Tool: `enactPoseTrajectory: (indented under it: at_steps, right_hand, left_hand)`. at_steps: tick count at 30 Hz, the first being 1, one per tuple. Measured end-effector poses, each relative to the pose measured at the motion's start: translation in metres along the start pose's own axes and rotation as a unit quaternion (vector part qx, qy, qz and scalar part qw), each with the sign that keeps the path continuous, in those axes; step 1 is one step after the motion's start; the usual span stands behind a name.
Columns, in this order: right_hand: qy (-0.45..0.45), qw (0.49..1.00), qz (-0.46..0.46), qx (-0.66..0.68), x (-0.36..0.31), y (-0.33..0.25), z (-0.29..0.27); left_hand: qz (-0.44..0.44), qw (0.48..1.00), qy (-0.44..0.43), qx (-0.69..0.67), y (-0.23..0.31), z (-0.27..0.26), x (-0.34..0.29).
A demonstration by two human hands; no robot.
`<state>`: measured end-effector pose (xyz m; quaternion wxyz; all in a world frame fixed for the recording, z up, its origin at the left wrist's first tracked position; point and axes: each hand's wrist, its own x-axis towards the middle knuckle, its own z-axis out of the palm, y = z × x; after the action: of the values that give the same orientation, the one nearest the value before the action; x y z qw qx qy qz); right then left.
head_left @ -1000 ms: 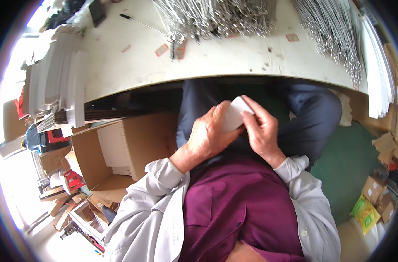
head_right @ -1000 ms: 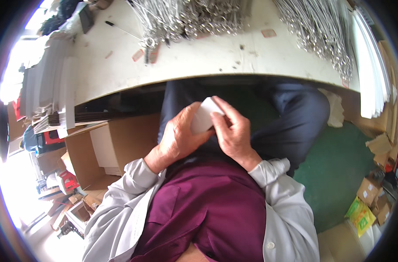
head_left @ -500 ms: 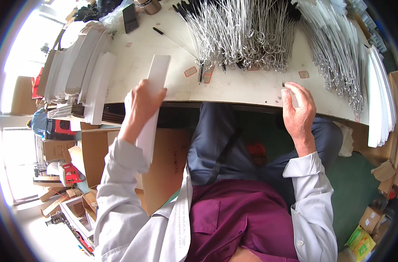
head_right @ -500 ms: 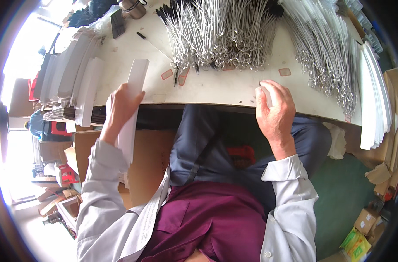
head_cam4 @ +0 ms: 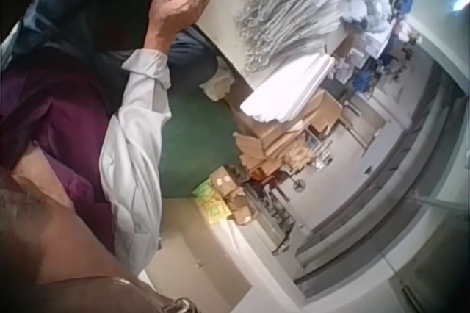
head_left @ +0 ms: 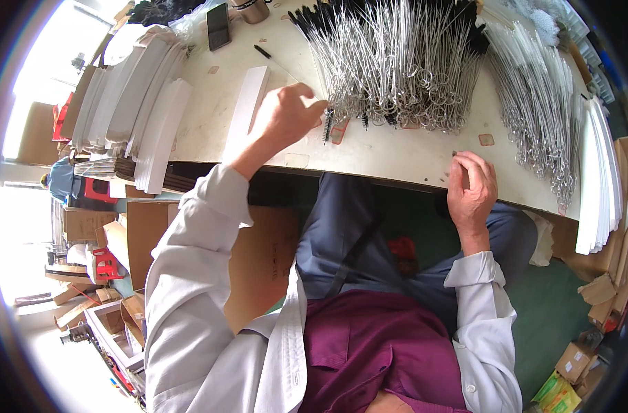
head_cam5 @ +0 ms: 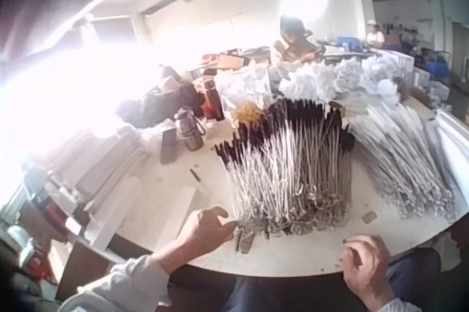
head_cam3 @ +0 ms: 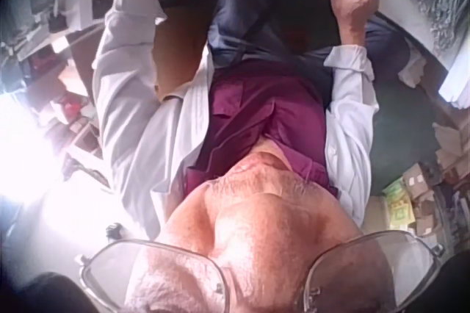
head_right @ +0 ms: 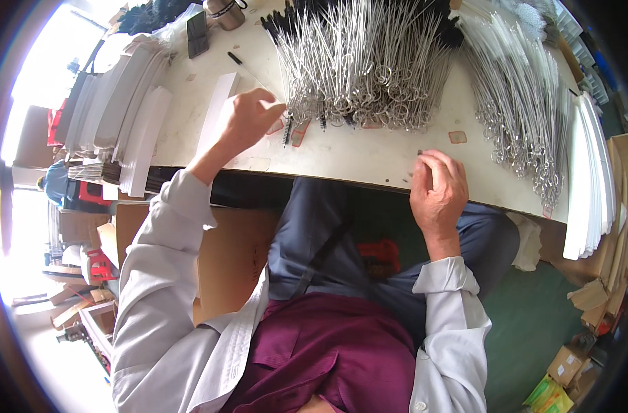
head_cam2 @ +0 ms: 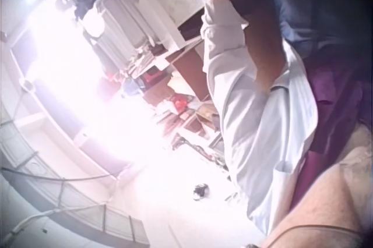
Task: The recorder picks up bunches of thin metal rods and slides them into white paper sleeves for packaging.
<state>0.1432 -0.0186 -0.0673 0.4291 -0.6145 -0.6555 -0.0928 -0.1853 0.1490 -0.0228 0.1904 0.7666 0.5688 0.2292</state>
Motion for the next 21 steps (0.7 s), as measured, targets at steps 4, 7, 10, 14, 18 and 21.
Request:
enactPoseTrajectory:
  at_steps: [4, 7, 10, 14, 18, 21]
  right_hand:
    - [-0.010, 1.000, -0.005, -0.002, 0.002, -0.004, -0.002]
    - [-0.011, 1.000, -0.013, 0.003, 0.002, -0.003, -0.001]
    - [-0.006, 1.000, -0.010, -0.003, 0.000, -0.001, -0.002]
    - [-0.012, 1.000, -0.007, 0.000, 0.000, -0.002, -0.001]
    - [-0.018, 1.000, -0.011, 0.004, -0.001, -0.001, -0.001]
    - [-0.013, 1.000, -0.014, -0.004, -0.001, -0.002, 0.001]
  left_hand:
    - [0.029, 0.996, -0.056, -0.068, 0.004, 0.001, 0.004]
    - [0.115, 0.991, -0.062, -0.032, -0.007, -0.006, -0.002]
    - [0.178, 0.982, -0.050, 0.049, 0.004, -0.010, -0.008]
    - [0.232, 0.968, -0.039, 0.086, -0.001, -0.009, -0.007]
    - [0.198, 0.977, -0.055, 0.053, 0.010, -0.023, -0.012]
    - [0.111, 0.989, -0.027, -0.089, 0.002, -0.016, -0.015]
